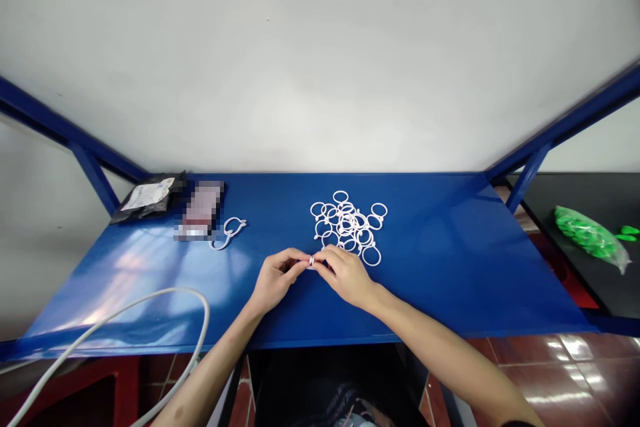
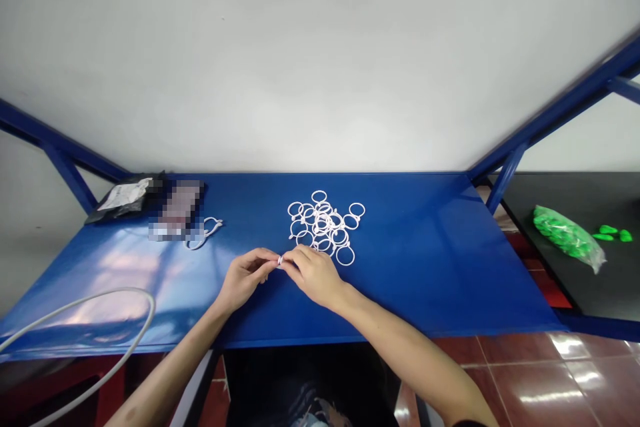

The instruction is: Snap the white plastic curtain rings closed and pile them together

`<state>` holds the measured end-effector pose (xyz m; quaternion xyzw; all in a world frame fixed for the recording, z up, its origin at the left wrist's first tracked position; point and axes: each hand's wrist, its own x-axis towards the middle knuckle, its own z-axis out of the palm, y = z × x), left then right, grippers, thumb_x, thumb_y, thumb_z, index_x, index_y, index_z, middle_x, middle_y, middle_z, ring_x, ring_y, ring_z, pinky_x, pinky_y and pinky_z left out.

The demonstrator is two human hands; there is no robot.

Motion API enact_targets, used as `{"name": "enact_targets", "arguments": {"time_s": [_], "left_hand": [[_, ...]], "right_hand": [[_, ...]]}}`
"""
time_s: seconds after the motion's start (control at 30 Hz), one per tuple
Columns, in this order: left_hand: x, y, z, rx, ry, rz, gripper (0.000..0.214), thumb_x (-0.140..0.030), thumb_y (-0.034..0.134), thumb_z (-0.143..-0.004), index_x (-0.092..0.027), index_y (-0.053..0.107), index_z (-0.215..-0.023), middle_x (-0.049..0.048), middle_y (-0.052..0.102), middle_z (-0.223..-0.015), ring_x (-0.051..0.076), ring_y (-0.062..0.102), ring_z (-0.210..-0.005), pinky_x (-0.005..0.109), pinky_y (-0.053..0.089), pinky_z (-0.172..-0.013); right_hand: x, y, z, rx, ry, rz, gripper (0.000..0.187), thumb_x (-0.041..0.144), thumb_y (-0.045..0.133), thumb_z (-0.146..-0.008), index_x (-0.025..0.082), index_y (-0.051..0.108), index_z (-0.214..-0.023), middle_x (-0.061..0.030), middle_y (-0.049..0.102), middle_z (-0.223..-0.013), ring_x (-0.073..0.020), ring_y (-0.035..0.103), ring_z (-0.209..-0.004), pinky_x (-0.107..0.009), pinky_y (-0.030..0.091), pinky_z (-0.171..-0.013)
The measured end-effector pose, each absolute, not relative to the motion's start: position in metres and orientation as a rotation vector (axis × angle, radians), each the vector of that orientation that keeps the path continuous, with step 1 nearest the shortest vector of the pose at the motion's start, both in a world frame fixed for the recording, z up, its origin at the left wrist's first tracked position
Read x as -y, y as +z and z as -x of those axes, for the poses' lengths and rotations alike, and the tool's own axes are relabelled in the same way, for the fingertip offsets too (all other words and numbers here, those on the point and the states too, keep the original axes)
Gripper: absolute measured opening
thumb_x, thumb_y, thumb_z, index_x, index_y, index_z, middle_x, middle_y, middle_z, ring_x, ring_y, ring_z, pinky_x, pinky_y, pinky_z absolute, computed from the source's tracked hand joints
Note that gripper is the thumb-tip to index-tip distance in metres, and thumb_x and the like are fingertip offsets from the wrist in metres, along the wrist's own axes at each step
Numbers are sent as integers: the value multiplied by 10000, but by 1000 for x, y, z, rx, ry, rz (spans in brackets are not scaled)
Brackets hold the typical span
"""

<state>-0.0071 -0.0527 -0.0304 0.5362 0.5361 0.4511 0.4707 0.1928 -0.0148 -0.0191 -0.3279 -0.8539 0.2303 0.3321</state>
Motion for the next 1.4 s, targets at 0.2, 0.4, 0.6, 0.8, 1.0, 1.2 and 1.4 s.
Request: {"name": "enact_targets", "arguments": {"time_s": [0.2,0.4,0.6,0.8,1.0,1.2,1.4], "left_hand": [[54,-30,9,-1304,1068,-1423,260,-449,729,-882,-192,769,-877,32,730,-746,113,554,-545,237,451,-526],[55,-31,11,-1270,1046,-1558,228,-416,716,-906,-202,784,-869,61,781,-834,167,680,-688,269,511,-641],[57,-25,9,-1292,1051,-1627,215,-405,708,-911,-208,788,-878,53,775,-813,142,624,-607,258,464,-565],[53,-21,13,-1391,1148,-1776,191,-336,600,-971,-224,746,-1020,84,759,-1021,213,696,-915,346,559,-807],[31,-37,75,-2341,1063,-2080,290,-303,607,-928,-189,679,-1184,163,675,-1227,356,563,-1193,541,400,-1040],[23,-48,112,-2641,810,-2081,272,-380,535,-969,-177,714,-1003,175,669,-1212,416,469,-1201,547,355,-954],[24,-40,95,-2295,1015,-2170,181,-329,527,-987,-222,673,-979,117,709,-1077,314,576,-1050,476,405,-943]], "right_hand": [[15,-17,-196,2358,511,778,268,298,436,-1092,187,666,-1010,-38,699,-904,-149,676,-757,-271,539,-674],[14,-24,-202,2418,505,704,255,262,442,-1089,202,682,-1029,-30,695,-923,-142,670,-782,-262,528,-672],[16,-23,-200,2392,482,711,267,271,449,-1086,200,688,-991,-34,708,-906,-146,674,-777,-270,539,-677],[7,-16,-199,2251,414,799,178,288,543,-1051,209,688,-987,-43,737,-906,-182,661,-822,-326,543,-772],[-17,-19,-213,2184,150,988,149,236,578,-1022,221,726,-1031,-74,742,-994,-257,602,-959,-430,518,-857],[-20,-21,-213,2171,153,1034,152,249,611,-997,234,736,-1081,-90,719,-1057,-287,572,-1032,-473,522,-890],[-13,-16,-209,2149,200,1004,139,240,597,-1002,232,726,-1053,-76,722,-1030,-274,584,-1020,-461,522,-895]]}}
